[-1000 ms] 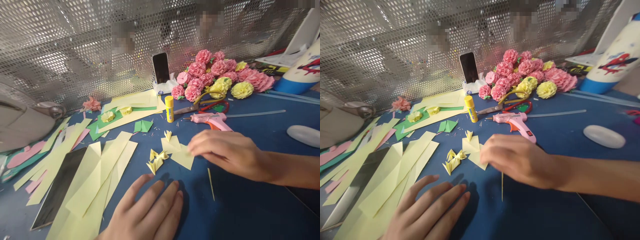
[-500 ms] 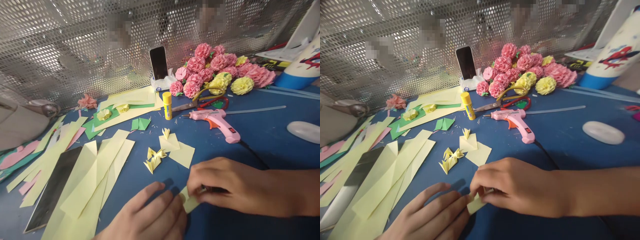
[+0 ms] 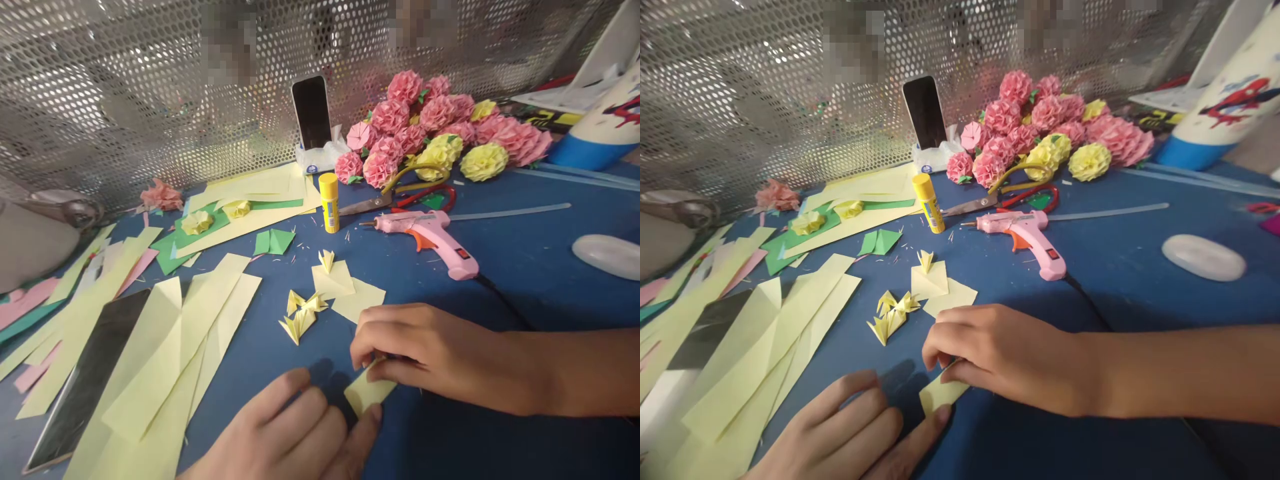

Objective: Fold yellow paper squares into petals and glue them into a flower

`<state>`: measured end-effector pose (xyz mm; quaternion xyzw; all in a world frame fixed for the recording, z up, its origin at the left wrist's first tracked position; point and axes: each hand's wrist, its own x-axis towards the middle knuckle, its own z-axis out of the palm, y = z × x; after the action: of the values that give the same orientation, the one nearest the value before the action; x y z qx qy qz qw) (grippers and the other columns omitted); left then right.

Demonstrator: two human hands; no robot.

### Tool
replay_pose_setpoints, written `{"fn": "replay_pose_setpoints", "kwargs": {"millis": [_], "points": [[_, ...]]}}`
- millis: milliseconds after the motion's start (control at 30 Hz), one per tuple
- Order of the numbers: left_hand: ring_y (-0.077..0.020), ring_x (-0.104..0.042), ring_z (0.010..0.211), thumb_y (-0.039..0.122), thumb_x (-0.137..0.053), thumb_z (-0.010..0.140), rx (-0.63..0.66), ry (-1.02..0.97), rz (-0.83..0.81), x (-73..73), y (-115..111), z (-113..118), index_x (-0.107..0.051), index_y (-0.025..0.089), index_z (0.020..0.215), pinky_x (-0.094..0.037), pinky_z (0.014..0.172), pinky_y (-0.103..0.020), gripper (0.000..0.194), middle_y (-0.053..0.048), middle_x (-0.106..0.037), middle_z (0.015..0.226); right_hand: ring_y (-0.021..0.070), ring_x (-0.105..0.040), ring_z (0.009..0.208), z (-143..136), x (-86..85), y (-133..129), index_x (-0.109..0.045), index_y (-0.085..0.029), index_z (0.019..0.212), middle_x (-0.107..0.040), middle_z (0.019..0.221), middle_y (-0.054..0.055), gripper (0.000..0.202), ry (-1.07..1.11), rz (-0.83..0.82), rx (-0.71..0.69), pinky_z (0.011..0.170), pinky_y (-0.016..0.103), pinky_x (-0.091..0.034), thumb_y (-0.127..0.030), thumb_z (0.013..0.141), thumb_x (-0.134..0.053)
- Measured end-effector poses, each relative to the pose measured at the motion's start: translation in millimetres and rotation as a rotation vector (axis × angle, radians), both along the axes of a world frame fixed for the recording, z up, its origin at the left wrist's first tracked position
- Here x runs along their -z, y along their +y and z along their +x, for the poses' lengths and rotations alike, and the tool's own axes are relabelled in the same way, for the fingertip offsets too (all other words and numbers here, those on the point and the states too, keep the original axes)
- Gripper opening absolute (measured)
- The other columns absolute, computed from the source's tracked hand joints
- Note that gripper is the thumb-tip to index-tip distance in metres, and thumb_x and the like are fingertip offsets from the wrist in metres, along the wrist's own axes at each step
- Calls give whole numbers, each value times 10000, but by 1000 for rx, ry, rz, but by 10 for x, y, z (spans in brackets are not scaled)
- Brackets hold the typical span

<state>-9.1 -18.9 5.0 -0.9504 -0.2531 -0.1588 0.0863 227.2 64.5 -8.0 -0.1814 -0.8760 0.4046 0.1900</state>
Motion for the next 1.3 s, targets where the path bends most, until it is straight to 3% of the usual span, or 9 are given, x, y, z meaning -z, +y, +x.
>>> {"fn": "replay_pose_setpoints", "kwargs": {"millis": [167,367,567,1300], "points": [[-123,-574,562,57,-492,999,32,33,-16,32,19,-24,-691,133,1190,-538,713,-326,286,43,-617,651,102,-570,790,-44,-57,3,-606,-152,930,-598,889,5,91,-44,60,-10,739,179,-442,-66,954,-592],[-125,-520,525,60,-408,1018,40,-85,78,154,27,-19,-697,113,1186,-507,673,-331,338,39,-568,619,112,-575,813,-42,-85,-4,-601,-153,909,-600,899,9,94,-78,68,-24,768,195,-451,-85,970,-577],[-144,-607,620,64,-408,1026,17,46,-65,64,-5,-25,-674,115,1239,-533,746,-348,344,17,-641,707,117,-572,817,-39,-75,-9,-606,-146,910,-595,899,13,87,-75,70,-31,777,203,-449,-89,970,-581],[-148,-588,615,87,-465,1015,3,17,-36,67,-5,4,-685,128,1209,-519,753,-344,296,20,-621,691,120,-565,822,-53,-32,-14,-601,-153,901,-584,904,9,121,-85,74,-30,788,223,-448,-115,1000,-542]]}}
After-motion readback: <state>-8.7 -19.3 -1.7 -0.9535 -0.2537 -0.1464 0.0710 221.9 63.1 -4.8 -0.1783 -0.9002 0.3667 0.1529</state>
